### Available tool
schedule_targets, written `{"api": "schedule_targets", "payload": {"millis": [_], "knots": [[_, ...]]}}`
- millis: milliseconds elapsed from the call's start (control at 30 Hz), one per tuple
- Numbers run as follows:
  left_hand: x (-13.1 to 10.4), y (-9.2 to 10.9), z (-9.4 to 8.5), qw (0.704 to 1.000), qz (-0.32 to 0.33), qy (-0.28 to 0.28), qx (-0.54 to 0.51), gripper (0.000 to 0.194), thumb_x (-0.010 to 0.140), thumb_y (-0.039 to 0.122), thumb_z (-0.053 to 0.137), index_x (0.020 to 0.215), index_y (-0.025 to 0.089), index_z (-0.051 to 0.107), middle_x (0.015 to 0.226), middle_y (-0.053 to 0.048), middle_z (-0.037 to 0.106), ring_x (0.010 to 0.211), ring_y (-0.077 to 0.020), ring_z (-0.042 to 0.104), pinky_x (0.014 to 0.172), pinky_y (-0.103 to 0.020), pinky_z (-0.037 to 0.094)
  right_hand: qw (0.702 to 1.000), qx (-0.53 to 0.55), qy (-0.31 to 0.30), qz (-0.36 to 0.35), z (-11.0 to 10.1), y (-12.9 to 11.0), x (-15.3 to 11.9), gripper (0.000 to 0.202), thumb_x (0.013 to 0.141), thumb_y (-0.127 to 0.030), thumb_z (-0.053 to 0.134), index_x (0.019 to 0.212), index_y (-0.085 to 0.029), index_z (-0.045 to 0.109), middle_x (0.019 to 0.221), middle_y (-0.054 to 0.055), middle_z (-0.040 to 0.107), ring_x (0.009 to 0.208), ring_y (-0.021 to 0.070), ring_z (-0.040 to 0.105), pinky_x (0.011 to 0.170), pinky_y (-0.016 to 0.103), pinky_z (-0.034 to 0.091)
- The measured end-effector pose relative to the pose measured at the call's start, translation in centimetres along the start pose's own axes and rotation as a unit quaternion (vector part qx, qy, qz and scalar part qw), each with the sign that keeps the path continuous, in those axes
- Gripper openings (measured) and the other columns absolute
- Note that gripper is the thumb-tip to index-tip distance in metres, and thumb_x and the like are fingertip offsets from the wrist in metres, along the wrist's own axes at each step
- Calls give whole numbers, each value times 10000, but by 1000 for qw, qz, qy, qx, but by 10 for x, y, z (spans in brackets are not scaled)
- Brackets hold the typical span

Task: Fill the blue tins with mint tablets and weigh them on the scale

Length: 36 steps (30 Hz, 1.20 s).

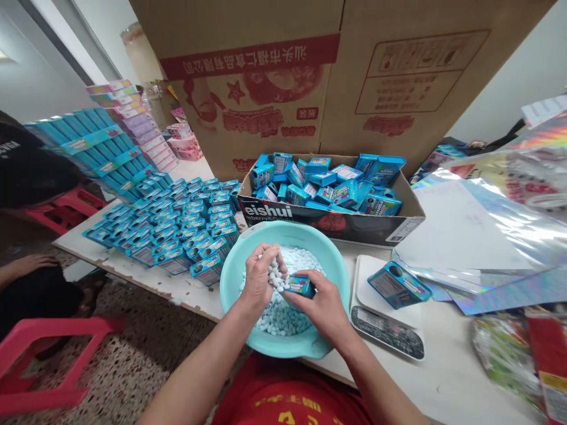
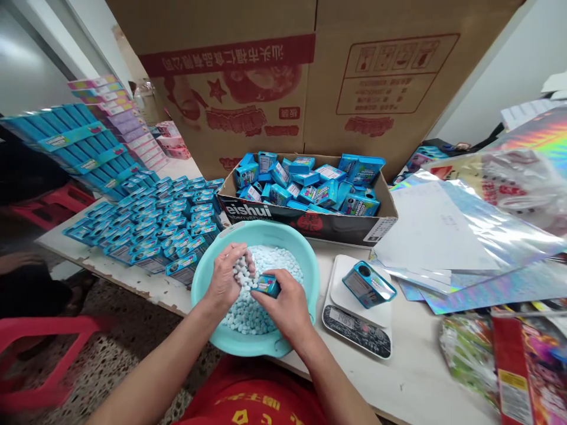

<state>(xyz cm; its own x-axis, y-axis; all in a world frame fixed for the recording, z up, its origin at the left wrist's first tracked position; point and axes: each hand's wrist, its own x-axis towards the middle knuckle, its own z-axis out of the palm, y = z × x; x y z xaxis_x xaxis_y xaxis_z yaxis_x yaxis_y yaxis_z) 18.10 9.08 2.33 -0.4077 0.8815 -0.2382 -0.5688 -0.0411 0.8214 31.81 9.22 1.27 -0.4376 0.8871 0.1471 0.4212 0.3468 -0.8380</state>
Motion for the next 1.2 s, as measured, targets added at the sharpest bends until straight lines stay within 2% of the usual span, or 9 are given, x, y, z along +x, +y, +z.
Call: {"api": "schedule_targets", "payload": {"millis": [67,233,400,600,867,1033,1133,1200], "knots": [[0,-1,0,1000,5,-7,13,265,707,346,672,642,164,491,561,38,539,453,-75,503,415,-177,372,1000,3,19,3,2,1,-1,281,693,-270,724,951,-217,628,919,42,655,875,222,611,792,348,468],[1,-3,1,998,14,-23,52,277,724,358,658,619,166,490,527,38,528,451,-83,501,441,-193,393,1000,12,12,1,6,2,-2,299,679,-237,741,957,-226,632,921,34,654,875,219,612,791,347,464],[1,-7,3,999,15,-18,48,255,709,370,681,701,178,512,475,53,508,467,-110,526,481,-214,422,999,30,29,14,6,4,-2,285,672,-219,741,935,-222,633,898,26,647,862,212,611,783,336,464],[-1,-8,4,996,50,-13,74,227,706,340,681,723,164,538,594,29,572,510,-100,545,538,-227,444,998,34,46,17,7,4,-2,272,670,-209,735,917,-218,621,887,24,635,859,208,601,778,333,459],[1,-9,7,993,62,-28,100,219,728,352,652,702,167,536,581,40,547,444,-73,487,462,-202,393,998,27,43,28,6,4,-3,258,679,-231,719,920,-226,625,898,30,645,864,217,605,775,342,464],[-3,-10,8,990,46,-45,129,220,743,358,638,698,172,529,581,44,525,442,-66,456,447,-197,382,998,34,43,38,6,6,-2,261,669,-213,725,909,-219,622,870,23,631,837,208,600,760,335,460],[4,-3,0,987,38,-60,141,215,761,381,602,737,184,520,596,39,526,485,-89,488,494,-221,420,997,44,47,36,5,7,-3,256,680,-220,725,913,-214,619,871,22,627,837,203,598,757,328,460],[14,4,-13,971,50,-55,226,236,788,425,543,763,191,519,644,16,553,565,-122,539,582,-268,469,996,52,63,30,3,8,-3,261,688,-239,729,925,-215,622,885,22,629,854,202,598,772,330,461]]}}
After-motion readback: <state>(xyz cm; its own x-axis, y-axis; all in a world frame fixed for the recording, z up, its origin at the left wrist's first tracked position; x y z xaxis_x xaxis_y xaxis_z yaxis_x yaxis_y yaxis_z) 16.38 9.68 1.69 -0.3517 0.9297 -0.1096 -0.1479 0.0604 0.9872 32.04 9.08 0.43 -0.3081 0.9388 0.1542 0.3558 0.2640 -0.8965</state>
